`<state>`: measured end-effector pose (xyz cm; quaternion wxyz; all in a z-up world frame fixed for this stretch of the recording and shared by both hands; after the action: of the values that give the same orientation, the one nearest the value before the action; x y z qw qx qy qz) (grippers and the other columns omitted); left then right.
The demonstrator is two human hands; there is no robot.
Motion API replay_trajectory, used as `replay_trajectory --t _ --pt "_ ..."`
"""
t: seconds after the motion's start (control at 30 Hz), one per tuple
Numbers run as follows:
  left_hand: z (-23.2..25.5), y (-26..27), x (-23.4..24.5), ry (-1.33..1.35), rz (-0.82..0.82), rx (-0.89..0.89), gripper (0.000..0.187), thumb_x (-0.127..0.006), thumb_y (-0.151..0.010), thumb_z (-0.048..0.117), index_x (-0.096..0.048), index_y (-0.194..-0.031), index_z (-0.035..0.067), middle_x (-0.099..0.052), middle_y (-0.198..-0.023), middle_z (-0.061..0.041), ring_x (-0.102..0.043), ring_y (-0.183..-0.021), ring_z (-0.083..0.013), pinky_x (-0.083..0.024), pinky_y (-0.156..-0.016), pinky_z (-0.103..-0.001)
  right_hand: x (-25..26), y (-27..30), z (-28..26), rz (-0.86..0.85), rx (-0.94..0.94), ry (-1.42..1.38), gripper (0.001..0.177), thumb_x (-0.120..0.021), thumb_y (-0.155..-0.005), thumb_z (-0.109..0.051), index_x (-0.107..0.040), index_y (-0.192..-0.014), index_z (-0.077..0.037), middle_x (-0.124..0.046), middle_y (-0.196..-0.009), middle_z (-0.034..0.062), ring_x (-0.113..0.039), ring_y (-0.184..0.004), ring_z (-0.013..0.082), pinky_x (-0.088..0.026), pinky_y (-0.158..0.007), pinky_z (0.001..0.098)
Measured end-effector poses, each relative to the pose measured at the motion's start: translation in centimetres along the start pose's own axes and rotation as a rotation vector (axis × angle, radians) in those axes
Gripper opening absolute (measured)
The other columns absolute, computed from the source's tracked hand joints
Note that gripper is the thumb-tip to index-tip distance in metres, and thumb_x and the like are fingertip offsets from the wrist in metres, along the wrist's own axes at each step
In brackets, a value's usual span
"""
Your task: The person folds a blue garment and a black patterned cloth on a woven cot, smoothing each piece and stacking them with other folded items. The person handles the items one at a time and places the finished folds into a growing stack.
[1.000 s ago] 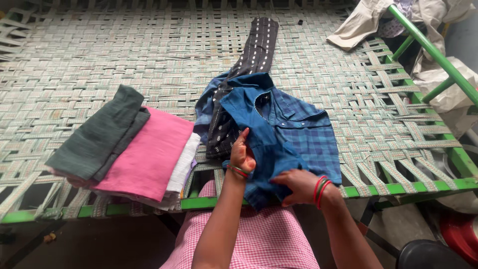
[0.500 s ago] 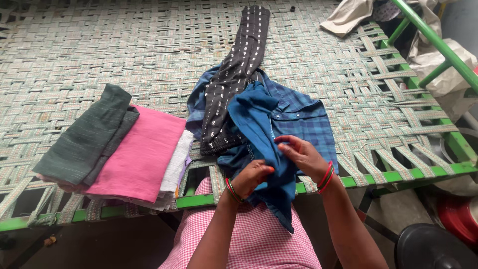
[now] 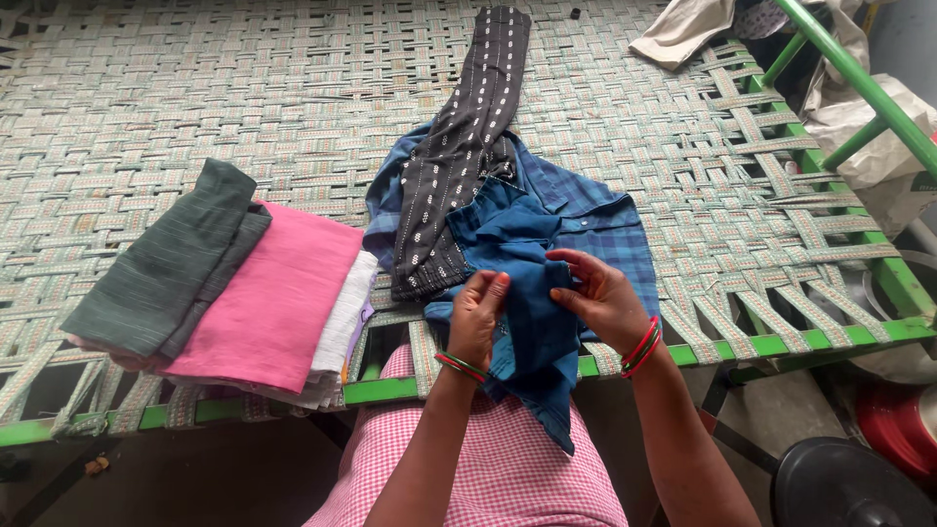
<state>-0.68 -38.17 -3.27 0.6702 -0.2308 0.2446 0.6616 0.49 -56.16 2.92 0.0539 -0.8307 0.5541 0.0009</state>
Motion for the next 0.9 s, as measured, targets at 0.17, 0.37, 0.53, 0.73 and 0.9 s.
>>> replay_trajectory --t 0.17,0.37,0.53,0.73,0.9 --pt "2.5 0.9 -0.3 -0.061 0.021 -0.170 0.009 -0.066 -0.103 0.012 -0.063 -0.095 0.009 -0.059 -0.086 0.009 -0.050 -0.078 0.0008 -0.041 -0.073 -0.016 0.2 -0.3 0.7 0.043 0.032 0.037 0.042 -0.069 -0.092 0.001 -0.063 -0.134 0.002 -0.071 -0.123 0.0060 -0.065 -0.108 0.0077 -0.055 -0.094 0.0246" --pt "4.0 1.9 -0.7 -0.122 -0.059 -0.165 0.014 -0.064 -0.105 0.011 -0.059 -0.092 0.012 -0.052 -0.081 0.011 -0.041 -0.071 0.0028 -0.034 -0.063 -0.015 1.0 0.1 1.5 0.143 -0.056 -0.132 0.028 -0.068 -0.101 -0.007 -0.072 -0.125 0.006 -0.076 -0.110 0.0095 -0.069 -0.098 0.0115 -0.056 -0.089 0.0257" --pt "3.7 2.5 -1.1 0.126 -0.100 0.009 0.016 -0.071 -0.103 0.012 -0.059 -0.093 0.014 -0.056 -0.074 0.007 -0.048 -0.057 0.0007 -0.037 -0.044 -0.016 0.0 0.5 -0.6 0.123 0.014 -0.144 0.038 -0.073 -0.093 -0.001 -0.066 -0.130 0.005 -0.073 -0.117 0.0084 -0.068 -0.103 0.0109 -0.055 -0.093 0.0264" --pt "2.6 2.6 -2.1 0.429 0.072 0.438 0.019 -0.069 -0.093 0.024 -0.066 -0.105 0.011 -0.077 -0.099 -0.006 -0.076 -0.091 -0.0187 -0.064 -0.082 -0.035 -1.0 0.7 -2.2 0.055 0.040 -0.060 0.059 -0.073 -0.088 0.003 -0.055 -0.144 0.000 -0.068 -0.128 0.0073 -0.065 -0.109 0.0098 -0.055 -0.093 0.0270" --pt "1.5 3.0 -2.4 0.371 0.038 0.562 0.046 -0.067 -0.099 0.034 -0.063 -0.132 0.002 -0.074 -0.119 -0.014 -0.074 -0.104 -0.0263 -0.060 -0.094 -0.045 -1.0 0.9 -2.2 -0.053 -0.007 0.002 0.065 -0.074 -0.089 0.005 -0.054 -0.150 -0.002 -0.067 -0.126 0.0087 -0.063 -0.109 0.0093 -0.056 -0.092 0.0252"
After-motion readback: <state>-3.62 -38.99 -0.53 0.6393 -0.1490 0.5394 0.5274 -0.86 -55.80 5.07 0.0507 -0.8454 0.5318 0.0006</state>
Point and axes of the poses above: each hand's wrist, its own y-axis away from the middle knuckle, its own x-axis out of the back of the hand, z = x × y, the point moved 5 cm from there along -y, towards the middle knuckle
